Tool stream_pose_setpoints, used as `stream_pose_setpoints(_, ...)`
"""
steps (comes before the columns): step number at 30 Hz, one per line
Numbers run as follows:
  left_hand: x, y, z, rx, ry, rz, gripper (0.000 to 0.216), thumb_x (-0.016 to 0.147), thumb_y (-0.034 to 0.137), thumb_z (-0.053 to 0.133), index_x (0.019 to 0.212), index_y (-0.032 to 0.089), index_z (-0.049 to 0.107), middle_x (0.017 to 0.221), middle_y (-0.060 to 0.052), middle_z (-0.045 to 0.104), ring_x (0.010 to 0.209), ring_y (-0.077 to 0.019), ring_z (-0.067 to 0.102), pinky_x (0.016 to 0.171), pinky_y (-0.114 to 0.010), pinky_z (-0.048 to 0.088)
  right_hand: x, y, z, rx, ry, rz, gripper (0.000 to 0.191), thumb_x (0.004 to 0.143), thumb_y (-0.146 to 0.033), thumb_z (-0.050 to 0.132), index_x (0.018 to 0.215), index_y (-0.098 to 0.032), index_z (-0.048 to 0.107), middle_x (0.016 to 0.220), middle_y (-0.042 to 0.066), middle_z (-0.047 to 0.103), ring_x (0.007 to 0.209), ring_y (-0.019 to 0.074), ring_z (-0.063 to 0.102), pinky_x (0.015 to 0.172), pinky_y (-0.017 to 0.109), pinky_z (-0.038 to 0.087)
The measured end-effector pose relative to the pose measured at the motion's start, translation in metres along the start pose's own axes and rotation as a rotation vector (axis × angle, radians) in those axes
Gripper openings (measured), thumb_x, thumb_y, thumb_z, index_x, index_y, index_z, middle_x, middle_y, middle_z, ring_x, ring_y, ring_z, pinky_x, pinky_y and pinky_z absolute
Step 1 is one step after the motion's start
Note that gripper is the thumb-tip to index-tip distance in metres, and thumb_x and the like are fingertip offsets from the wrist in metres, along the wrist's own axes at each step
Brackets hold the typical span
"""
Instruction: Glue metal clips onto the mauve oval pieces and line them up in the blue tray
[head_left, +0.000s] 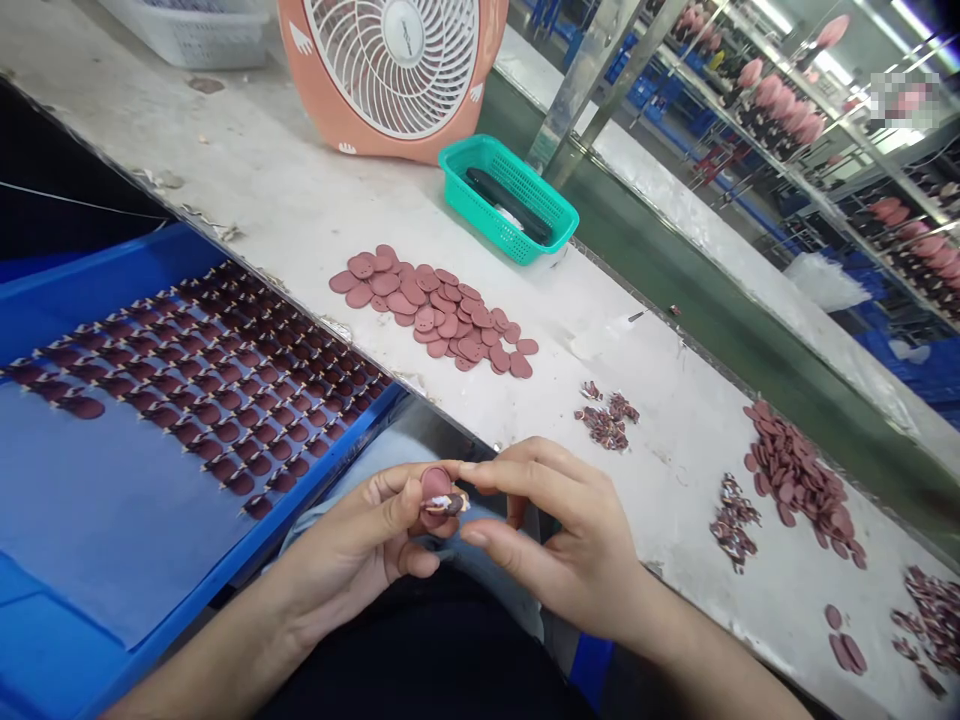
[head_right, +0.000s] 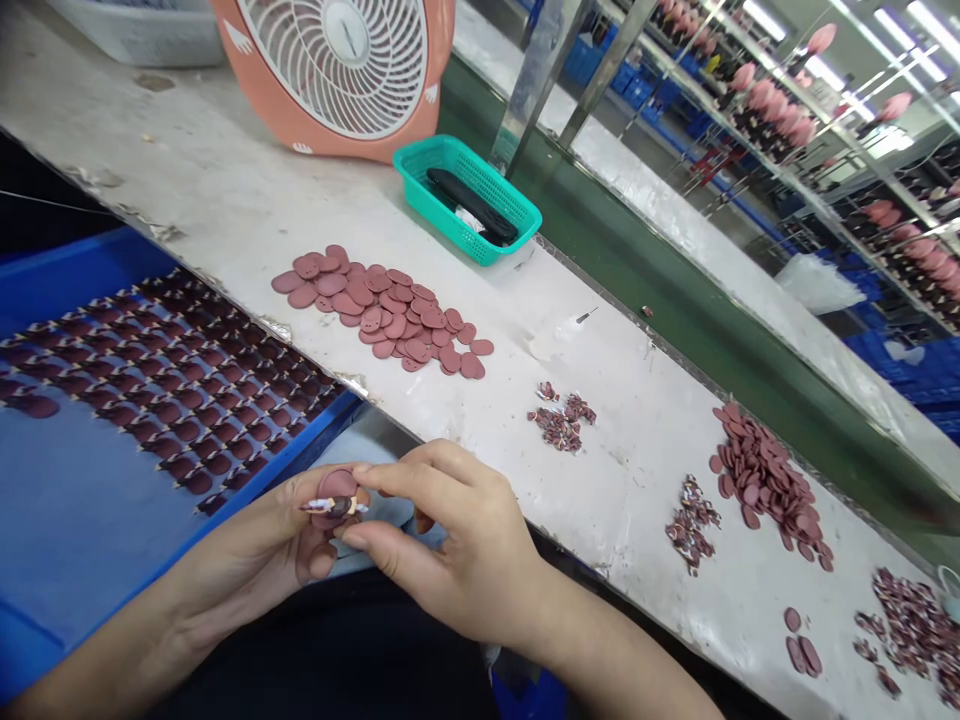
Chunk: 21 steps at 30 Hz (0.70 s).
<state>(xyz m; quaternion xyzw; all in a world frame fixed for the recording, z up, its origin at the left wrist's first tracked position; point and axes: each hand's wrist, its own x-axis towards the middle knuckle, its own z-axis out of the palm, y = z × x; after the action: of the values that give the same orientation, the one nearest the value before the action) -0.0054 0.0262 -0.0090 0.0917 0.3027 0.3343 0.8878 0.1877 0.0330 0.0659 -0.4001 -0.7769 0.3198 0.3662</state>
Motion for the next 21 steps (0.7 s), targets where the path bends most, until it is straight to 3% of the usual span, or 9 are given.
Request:
stream_pose_setpoints(9, -0.001, 0.004, 0.002, 0.013, 0.019, 0.004, 0.037, 0.066, 0.038, 0.092, 0.098, 0.022, 0.082, 0.077, -0.003, 0.071, 0.067, -0.0112, 0.064, 0.049, -0.012, 0.054, 0.003, 0.004, 0.006, 0.034, -0.019, 0.035, 0.014, 0.092, -0.024, 0.07, 0.105, -0.02, 0.074, 0.077, 0.002, 0.066, 0.064, 0.0095, 0.06, 0.052, 0.018, 0.049)
stream_pose_setpoints(12, 0.0, 0.005, 0.001, 0.009, 0.015, 0.021, 0.05, 0.065, 0.049, 0.09, 0.106, 0.022, 0.081, 0.086, -0.006, 0.073, 0.071, -0.0137, 0.066, 0.048, -0.015, 0.055, 0.003, 0.005, 0.01, 0.009, 0.033, 0.015, 0.012, 0.092, -0.025, 0.07, 0.102, -0.02, 0.073, 0.075, 0.001, 0.066, 0.061, 0.0092, 0.059, 0.05, 0.018, 0.049)
stream_pose_setpoints(15, 0.001, 0.005, 0.002, 0.017, 0.196, 0.148, 0.059, 0.06, 0.057, 0.089, 0.108, 0.024, 0.079, 0.098, -0.007, 0.073, 0.073, -0.015, 0.066, 0.049, -0.018, 0.056, 0.002, 0.01, 0.018, -0.159, 0.175, -0.076, 0.012, 0.091, -0.021, 0.069, 0.103, -0.019, 0.07, 0.079, 0.002, 0.066, 0.06, 0.0093, 0.059, 0.051, 0.02, 0.051)
stream_pose_setpoints(18, 0.001, 0.004, 0.008, 0.097, 0.447, 0.395, 0.04, 0.054, 0.045, 0.095, 0.083, 0.023, 0.078, 0.075, 0.0, 0.068, 0.058, -0.0113, 0.058, 0.044, -0.017, 0.052, 0.003, 0.019, 0.029, -0.403, 0.304, -0.207, 0.017, 0.09, -0.015, 0.069, 0.106, -0.016, 0.068, 0.081, 0.005, 0.068, 0.066, 0.013, 0.061, 0.055, 0.025, 0.053)
stream_pose_setpoints(21, 0.003, 0.004, 0.013, 0.227, 0.487, 0.512, 0.04, 0.046, 0.045, 0.098, 0.07, 0.022, 0.075, 0.062, 0.002, 0.062, 0.049, -0.0103, 0.051, 0.039, -0.018, 0.048, 0.008, 0.027, 0.04, -0.592, 0.347, -0.354, 0.02, 0.089, -0.015, 0.069, 0.109, -0.012, 0.066, 0.076, 0.004, 0.069, 0.063, 0.0149, 0.06, 0.054, 0.028, 0.051)
